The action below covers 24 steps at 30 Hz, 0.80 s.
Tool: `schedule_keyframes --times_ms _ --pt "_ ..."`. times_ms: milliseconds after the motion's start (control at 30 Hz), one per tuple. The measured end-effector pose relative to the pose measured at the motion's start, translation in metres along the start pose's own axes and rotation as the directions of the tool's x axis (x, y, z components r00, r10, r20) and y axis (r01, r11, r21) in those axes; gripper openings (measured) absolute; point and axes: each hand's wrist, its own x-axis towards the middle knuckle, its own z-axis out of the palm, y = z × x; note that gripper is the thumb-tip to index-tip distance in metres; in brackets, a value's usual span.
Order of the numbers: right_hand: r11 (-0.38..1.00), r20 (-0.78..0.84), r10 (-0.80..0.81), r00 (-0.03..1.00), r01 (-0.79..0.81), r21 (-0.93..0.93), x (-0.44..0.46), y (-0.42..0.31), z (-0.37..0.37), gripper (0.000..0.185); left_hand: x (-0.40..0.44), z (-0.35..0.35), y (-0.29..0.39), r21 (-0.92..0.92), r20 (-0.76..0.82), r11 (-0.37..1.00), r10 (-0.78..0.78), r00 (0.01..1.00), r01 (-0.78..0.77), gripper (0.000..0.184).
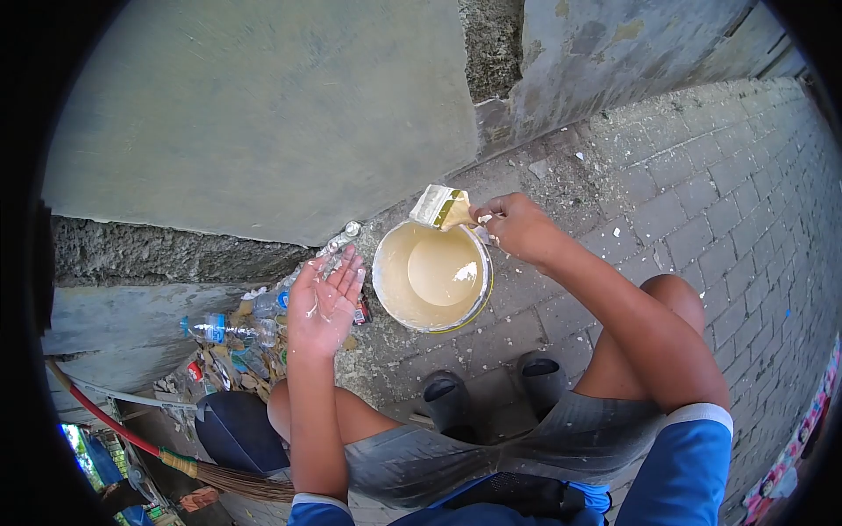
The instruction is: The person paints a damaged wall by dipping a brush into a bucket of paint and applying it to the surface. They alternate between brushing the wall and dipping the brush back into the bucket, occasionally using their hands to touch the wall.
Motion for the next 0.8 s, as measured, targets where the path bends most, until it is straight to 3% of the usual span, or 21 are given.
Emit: schedule_keyframes --times_ms 67,267,367,467,667,767,800 --pt "0.98 -0.075 0.054 0.996 -0.039 0.195 0.009 0.002 -0.003 0.028 0.002 0.0 0.0 -0.003 0.003 1.0 -0.002 1.0 0.002 0.022" --pt "0.917 -0.184 0.086 0.979 -0.006 0.398 0.048 0.006 0.005 0.035 0.002 0.01 -0.007 0.024 0.027 1.0 -0.016 0.999 0.016 0.024" --pt "0.904 -0.329 0.069 0.942 0.081 0.42 0.06 0.005 0.012 0.035 0.002 0.007 -0.008 0.032 0.037 0.999 -0.014 0.999 0.013 0.025" --pt "0.957 -0.504 -0.074 0.861 0.203 0.207 0.057 -0.005 0.011 0.034 0.001 0.005 -0.007 0.036 0.026 0.999 -0.012 1.0 0.011 0.025" --pt "0.846 -0.453 -0.184 0.872 0.375 0.378 0.007 -0.034 -0.002 0.035 -0.003 0.002 -0.004 0.026 0.002 1.0 -0.005 1.0 0.005 0.024" --pt "0.859 -0.392 0.002 0.92 0.199 0.471 0.014 -0.004 0.016 0.031 -0.004 0.005 -0.004 0.028 0.014 1.0 -0.003 1.0 0.003 0.024" --pt "0.896 -0.385 0.047 0.922 0.132 0.425 0.025 0.01 0.024 0.031 -0.003 0.005 -0.005 0.029 0.016 1.0 -0.011 1.0 0.01 0.024"
